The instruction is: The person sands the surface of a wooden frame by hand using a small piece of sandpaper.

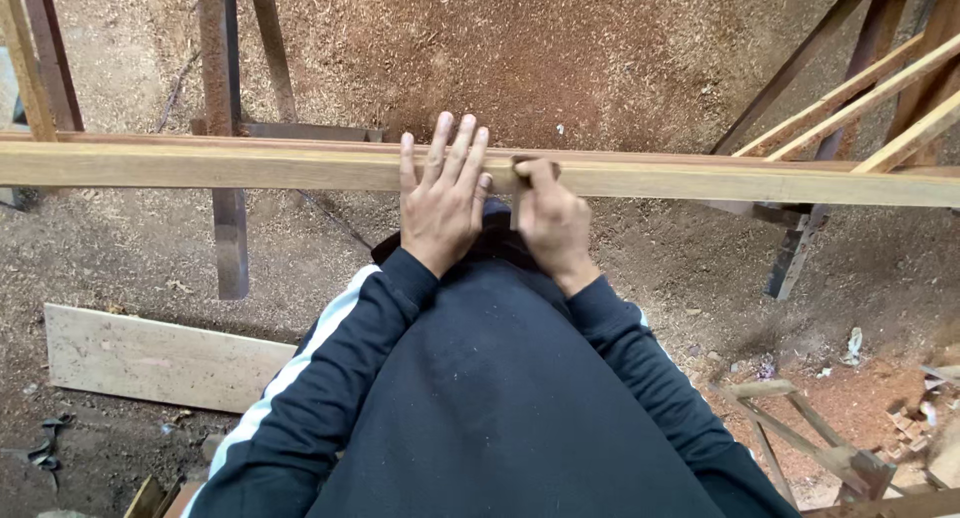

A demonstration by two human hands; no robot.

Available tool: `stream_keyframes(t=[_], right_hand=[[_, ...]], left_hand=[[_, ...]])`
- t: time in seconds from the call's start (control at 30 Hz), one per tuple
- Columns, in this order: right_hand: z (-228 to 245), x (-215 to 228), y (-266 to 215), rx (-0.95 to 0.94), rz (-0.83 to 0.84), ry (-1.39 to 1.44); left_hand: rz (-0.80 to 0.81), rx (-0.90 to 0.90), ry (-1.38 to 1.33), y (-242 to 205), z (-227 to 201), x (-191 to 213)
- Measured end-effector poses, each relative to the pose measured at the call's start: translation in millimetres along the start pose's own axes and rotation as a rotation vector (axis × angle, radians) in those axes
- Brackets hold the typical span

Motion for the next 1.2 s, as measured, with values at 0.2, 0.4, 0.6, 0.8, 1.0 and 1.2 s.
stream_keyframes(t=[0.2, 0.4, 0.6, 0.8, 1.0, 1.2], right_hand=[[-15.5, 16.9, 9.8, -0.112, -0.049, 0.105], [-16.2, 22.2, 13.5, -0.09, 0.009, 0.226], [1.9, -2.3, 16.6, -0.086, 0.123, 0.161], [-4.1, 20.6, 22.9, -0.205, 0.039, 0.267], [44.5, -21.8, 25.6, 0.032, 0.046, 0.105], [38.2, 0.8, 26.3, -0.199, -0.007, 0.142]], left_hand=[[-0.025, 0.038, -0.022, -1.5, 5.8, 4.0], [-0.049, 0.081, 0.028, 1.9, 8.4, 2.5], [-0.076, 0.119, 0.011, -6.7, 12.4, 6.5], [-0.028, 0.093, -0.006, -8.9, 24.5, 16.4], [-0.008, 0.046, -0.029, -14.1, 43.5, 25.7], [-0.006, 0.019, -0.056, -22.2, 67.7, 39.2]])
Point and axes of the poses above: each hand's wrist, its own y-axis towards the middle knuckle, its own x-axis out of the back of the hand, z = x × y, the point moved 8 cm from there along y, towards the middle knuckle, and after that the axes turned 4 degrees about -y, right-handed, at the moved point
